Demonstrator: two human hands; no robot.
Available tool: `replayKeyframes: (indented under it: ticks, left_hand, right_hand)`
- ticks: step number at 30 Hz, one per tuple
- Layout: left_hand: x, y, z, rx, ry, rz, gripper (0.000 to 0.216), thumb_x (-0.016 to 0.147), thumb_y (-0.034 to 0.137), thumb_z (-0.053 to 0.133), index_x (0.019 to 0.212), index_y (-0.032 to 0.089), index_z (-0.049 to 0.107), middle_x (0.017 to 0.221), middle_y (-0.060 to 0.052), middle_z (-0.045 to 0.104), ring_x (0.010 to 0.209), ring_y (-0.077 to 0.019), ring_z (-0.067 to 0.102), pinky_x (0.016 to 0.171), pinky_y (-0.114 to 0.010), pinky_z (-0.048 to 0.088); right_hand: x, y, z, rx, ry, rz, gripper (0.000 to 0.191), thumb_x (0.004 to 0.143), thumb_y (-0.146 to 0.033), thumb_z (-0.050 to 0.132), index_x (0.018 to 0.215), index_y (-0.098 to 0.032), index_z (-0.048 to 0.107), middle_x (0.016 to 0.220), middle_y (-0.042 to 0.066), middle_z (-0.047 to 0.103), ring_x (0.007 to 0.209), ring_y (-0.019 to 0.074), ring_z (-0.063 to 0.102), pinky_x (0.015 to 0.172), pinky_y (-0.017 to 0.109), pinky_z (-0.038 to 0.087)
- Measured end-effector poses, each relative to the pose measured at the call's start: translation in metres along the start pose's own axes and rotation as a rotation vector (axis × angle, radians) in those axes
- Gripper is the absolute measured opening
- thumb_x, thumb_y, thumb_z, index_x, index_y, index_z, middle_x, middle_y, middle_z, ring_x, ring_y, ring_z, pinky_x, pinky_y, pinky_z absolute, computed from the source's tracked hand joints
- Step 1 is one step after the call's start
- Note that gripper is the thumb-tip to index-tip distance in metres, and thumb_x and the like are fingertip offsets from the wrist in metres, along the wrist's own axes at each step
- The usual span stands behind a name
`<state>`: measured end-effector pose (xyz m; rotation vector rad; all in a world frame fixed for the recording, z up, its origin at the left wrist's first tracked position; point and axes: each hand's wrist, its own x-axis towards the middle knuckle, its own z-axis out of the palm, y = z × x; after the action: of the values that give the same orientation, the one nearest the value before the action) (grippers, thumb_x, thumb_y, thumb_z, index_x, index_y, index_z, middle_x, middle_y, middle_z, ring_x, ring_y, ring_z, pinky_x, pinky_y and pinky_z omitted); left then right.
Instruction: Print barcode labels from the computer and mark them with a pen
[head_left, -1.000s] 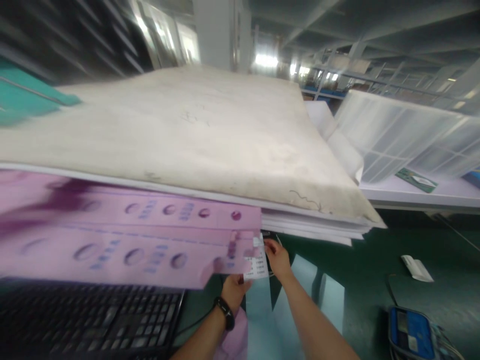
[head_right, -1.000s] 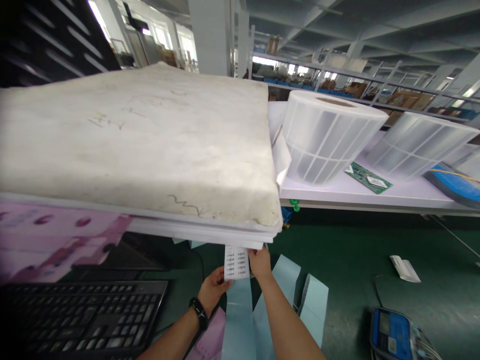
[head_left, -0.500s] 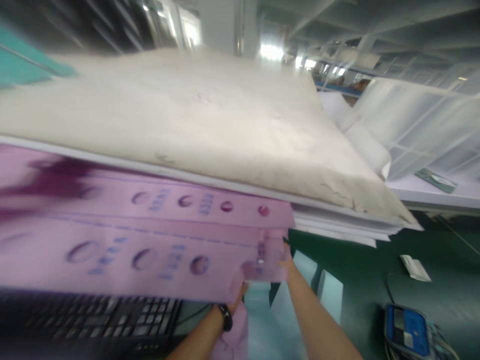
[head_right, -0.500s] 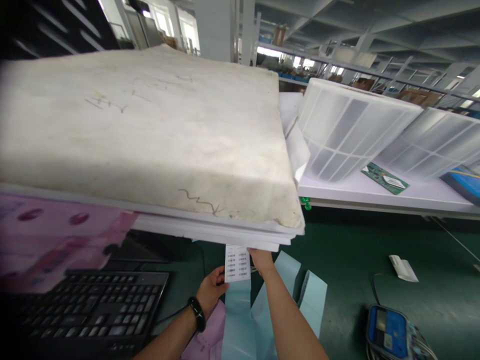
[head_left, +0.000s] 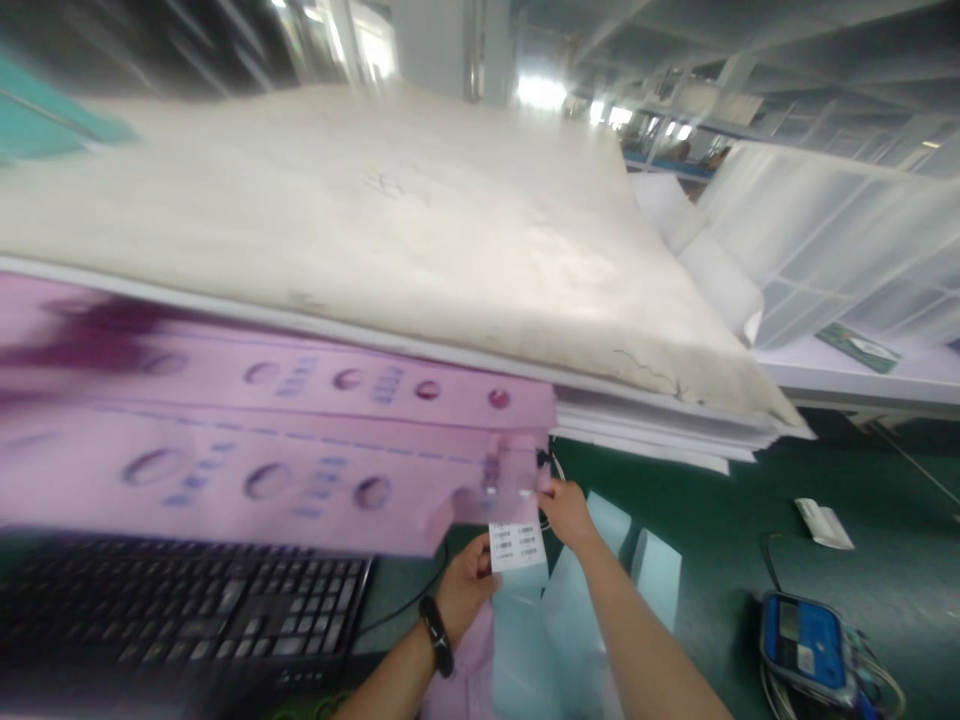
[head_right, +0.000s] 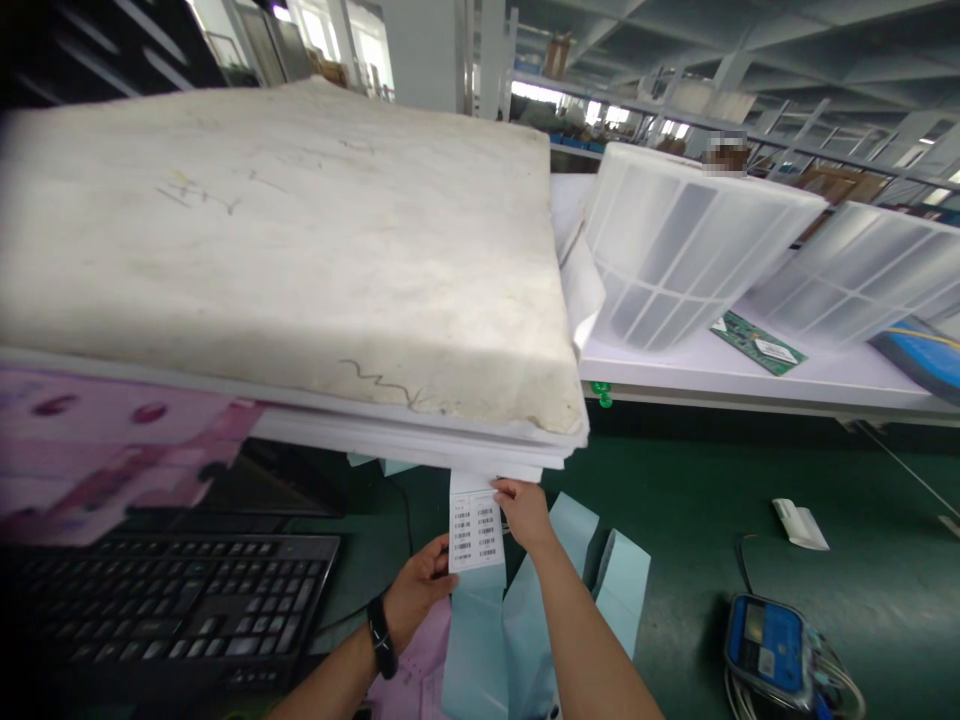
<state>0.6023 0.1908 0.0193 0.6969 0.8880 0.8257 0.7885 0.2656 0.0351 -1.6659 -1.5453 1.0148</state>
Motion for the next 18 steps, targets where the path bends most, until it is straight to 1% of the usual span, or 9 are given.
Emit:
replayKeyframes:
  ticks: [5, 9, 11, 14, 16, 18]
  left_hand:
    - [-0.005, -0.001, 0.002, -0.003, -0.012, -0.01, 0.066, 0.065, 0.021, 0.072, 0.124, 0.011, 0.045, 0.101, -0.015, 0.068, 0.096, -0.0253, 0.063, 0.08, -0.036, 0.05]
    - [-0.009, 0.002, 0.004, 0.016, 0.007, -0.015, 0.066, 0.066, 0.021, 0.071, 0.125, 0.011, 0.044, 0.096, -0.014, 0.069, 0.091, -0.0238, 0.064, 0.075, -0.033, 0.049]
    - [-0.011, 0.003, 0.006, 0.029, 0.019, -0.015, 0.067, 0.065, 0.022, 0.072, 0.125, 0.011, 0.044, 0.094, -0.013, 0.069, 0.085, -0.0225, 0.065, 0.069, -0.03, 0.048]
    - [-0.014, 0.003, 0.007, 0.05, 0.041, -0.014, 0.065, 0.063, 0.02, 0.071, 0.123, 0.011, 0.046, 0.09, -0.011, 0.07, 0.071, -0.0179, 0.063, 0.059, -0.025, 0.042]
    - [-0.016, 0.003, 0.007, 0.066, 0.058, -0.014, 0.061, 0.062, 0.017, 0.069, 0.12, 0.011, 0.049, 0.087, -0.009, 0.07, 0.064, -0.0146, 0.06, 0.054, -0.024, 0.038]
    - [-0.017, 0.001, 0.007, 0.085, 0.077, -0.013, 0.057, 0.061, 0.014, 0.066, 0.117, 0.011, 0.051, 0.083, -0.007, 0.071, 0.06, -0.0126, 0.058, 0.053, -0.023, 0.035]
  right_hand:
    - [0.0, 0.003, 0.001, -0.037, -0.015, -0.014, 0.02, 0.088, -0.034, 0.057, 0.09, -0.014, 0.063, 0.09, 0.002, 0.065, 0.083, 0.0141, 0.062, 0.081, 0.036, 0.05]
    - [-0.003, 0.002, 0.002, -0.053, -0.005, -0.02, 0.02, 0.089, -0.034, 0.057, 0.09, -0.014, 0.063, 0.09, 0.002, 0.065, 0.083, 0.0141, 0.062, 0.081, 0.036, 0.05]
    - [-0.005, 0.001, 0.003, -0.053, 0.001, -0.024, 0.02, 0.088, -0.033, 0.057, 0.09, -0.014, 0.063, 0.088, 0.002, 0.065, 0.081, 0.0137, 0.062, 0.079, 0.035, 0.051]
    - [-0.009, -0.002, 0.003, -0.049, 0.023, -0.037, 0.018, 0.088, -0.031, 0.058, 0.087, -0.014, 0.063, 0.087, 0.002, 0.065, 0.081, 0.0138, 0.062, 0.08, 0.035, 0.05]
    - [-0.012, -0.006, 0.002, -0.045, 0.057, -0.056, 0.013, 0.086, -0.027, 0.06, 0.084, -0.014, 0.064, 0.094, 0.003, 0.065, 0.089, 0.0158, 0.061, 0.086, 0.039, 0.047]
    - [-0.016, -0.011, 0.001, -0.04, 0.094, -0.076, 0.008, 0.083, -0.021, 0.059, 0.08, -0.016, 0.066, 0.107, 0.006, 0.063, 0.101, 0.0184, 0.058, 0.095, 0.041, 0.042]
